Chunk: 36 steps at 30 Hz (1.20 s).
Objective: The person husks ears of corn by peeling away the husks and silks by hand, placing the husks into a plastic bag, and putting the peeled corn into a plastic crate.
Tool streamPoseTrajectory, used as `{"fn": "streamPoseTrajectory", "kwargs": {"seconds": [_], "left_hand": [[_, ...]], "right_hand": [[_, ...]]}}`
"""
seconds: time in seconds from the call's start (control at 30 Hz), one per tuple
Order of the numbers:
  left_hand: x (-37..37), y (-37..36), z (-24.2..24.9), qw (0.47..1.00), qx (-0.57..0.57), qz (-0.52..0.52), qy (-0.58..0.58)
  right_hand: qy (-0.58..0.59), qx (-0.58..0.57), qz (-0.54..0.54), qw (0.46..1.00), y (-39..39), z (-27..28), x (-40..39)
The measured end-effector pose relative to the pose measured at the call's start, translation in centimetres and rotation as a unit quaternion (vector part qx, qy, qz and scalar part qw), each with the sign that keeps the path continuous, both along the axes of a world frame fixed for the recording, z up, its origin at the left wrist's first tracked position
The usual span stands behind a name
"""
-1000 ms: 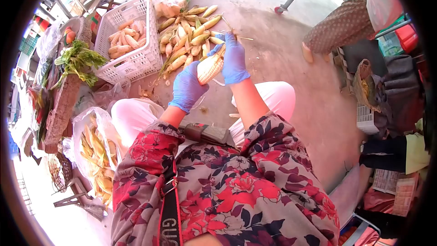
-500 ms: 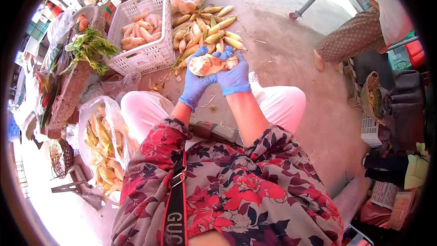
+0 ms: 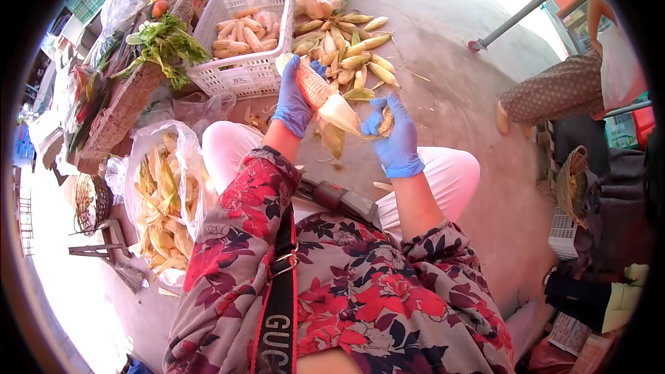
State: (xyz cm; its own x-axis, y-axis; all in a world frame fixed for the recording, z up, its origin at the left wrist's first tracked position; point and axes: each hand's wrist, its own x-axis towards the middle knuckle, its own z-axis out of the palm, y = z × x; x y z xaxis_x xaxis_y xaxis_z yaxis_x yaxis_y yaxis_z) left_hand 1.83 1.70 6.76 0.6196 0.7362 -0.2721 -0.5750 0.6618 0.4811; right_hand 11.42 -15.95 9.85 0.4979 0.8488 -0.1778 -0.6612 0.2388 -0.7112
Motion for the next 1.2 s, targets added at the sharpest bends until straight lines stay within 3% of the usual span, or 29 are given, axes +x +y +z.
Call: {"fn": "streamPoseTrajectory", "kwargs": {"seconds": [0.07, 0.17, 0.2, 0.33, 0.43, 0.5, 0.57, 0.6, 0.63, 0.67, 0.7, 0.73, 0.77, 0.8, 0.83, 0.9, 0.97, 1.03, 1.07, 1.1, 1.17, 1.2], "left_hand": [[0.2, -1.2, 0.4, 0.999, 0.011, -0.008, 0.037], [0.6, -3.7, 1.1, 0.994, 0.087, -0.059, 0.027], [0.2, -3.7, 1.1, 0.988, 0.128, -0.077, 0.047], [-0.4, -4.1, 1.7, 0.993, 0.094, -0.069, 0.022], [-0.6, -4.3, 2.0, 0.987, 0.141, -0.079, 0.011], [-0.7, -4.1, 2.6, 0.967, 0.235, -0.096, 0.016], [-0.4, -4.2, 2.5, 0.970, 0.224, -0.097, 0.013], [-0.4, -3.7, 2.3, 0.971, 0.183, -0.151, 0.026], [-0.6, -2.7, 2.1, 0.967, 0.141, -0.206, 0.040], [-0.9, -2.2, 1.6, 0.958, 0.096, -0.263, 0.054], [-1.2, -2.4, 2.9, 0.922, 0.102, -0.344, 0.148], [-1.5, -2.9, 2.1, 0.894, 0.179, -0.364, 0.192], [-1.9, -3.6, 0.9, 0.859, 0.253, -0.379, 0.234], [-2.7, -3.9, 0.0, 0.902, 0.191, -0.335, 0.193], [-3.0, -2.6, -3.4, 0.952, 0.027, -0.294, 0.078], [-5.0, -1.8, -6.4, 0.995, -0.081, -0.055, 0.017], [-7.5, -2.0, -9.3, 0.986, -0.116, 0.030, 0.118], [-8.2, -2.7, -11.8, 0.978, -0.158, 0.017, 0.134], [-8.1, -3.2, -12.9, 0.986, -0.123, 0.004, 0.115], [-8.4, -3.1, -13.6, 0.984, -0.142, -0.047, 0.097], [-8.5, -3.6, -10.9, 0.986, -0.131, -0.030, 0.101], [-8.2, -3.0, -11.9, 0.988, -0.129, -0.041, 0.081]], "right_hand": [[-0.238, -0.059, -0.098, 0.965, 1.0, 0.4, -0.6], [-0.585, -0.103, -0.106, 0.797, 3.3, -2.4, -0.6], [-0.345, -0.027, -0.011, 0.938, 3.8, -3.0, -0.9], [-0.118, 0.080, 0.129, 0.981, 3.6, -3.4, -1.7], [-0.029, -0.063, 0.262, 0.963, 2.3, -1.7, -0.9], [-0.052, -0.074, 0.276, 0.957, 2.8, -2.3, -0.9], [-0.085, -0.109, 0.289, 0.947, 2.8, -2.7, -0.4], [-0.154, -0.147, 0.278, 0.937, 3.1, -3.3, -0.2], [-0.421, -0.172, 0.315, 0.833, 2.9, -2.2, -0.7], [-0.650, -0.185, 0.329, 0.659, 2.5, -1.1, -1.5], [-0.825, -0.183, 0.319, 0.429, 2.1, -0.5, -2.3], [-0.811, -0.141, 0.395, 0.407, 1.7, -3.3, -2.6], [-0.813, -0.154, 0.394, 0.401, 1.2, -3.9, -2.5], [-0.819, -0.163, 0.386, 0.392, 1.8, -3.9, -1.7], [-0.826, -0.172, 0.377, 0.383, 2.6, -3.8, -0.7], [-0.807, -0.252, 0.196, 0.498, 4.4, -4.5, 3.6], [-0.750, -0.317, 0.061, 0.577, 6.9, -2.2, 6.6], [-0.530, -0.123, 0.039, 0.838, 11.5, -0.3, 5.4], [-0.394, -0.061, 0.070, 0.914, 13.3, 2.1, 2.3], [-0.240, -0.005, 0.113, 0.964, 15.1, 4.8, -2.2], [-0.072, 0.083, 0.251, 0.962, 17.1, 8.1, -11.5], [-0.060, 0.113, 0.321, 0.938, 18.0, 8.9, -15.9]]}}
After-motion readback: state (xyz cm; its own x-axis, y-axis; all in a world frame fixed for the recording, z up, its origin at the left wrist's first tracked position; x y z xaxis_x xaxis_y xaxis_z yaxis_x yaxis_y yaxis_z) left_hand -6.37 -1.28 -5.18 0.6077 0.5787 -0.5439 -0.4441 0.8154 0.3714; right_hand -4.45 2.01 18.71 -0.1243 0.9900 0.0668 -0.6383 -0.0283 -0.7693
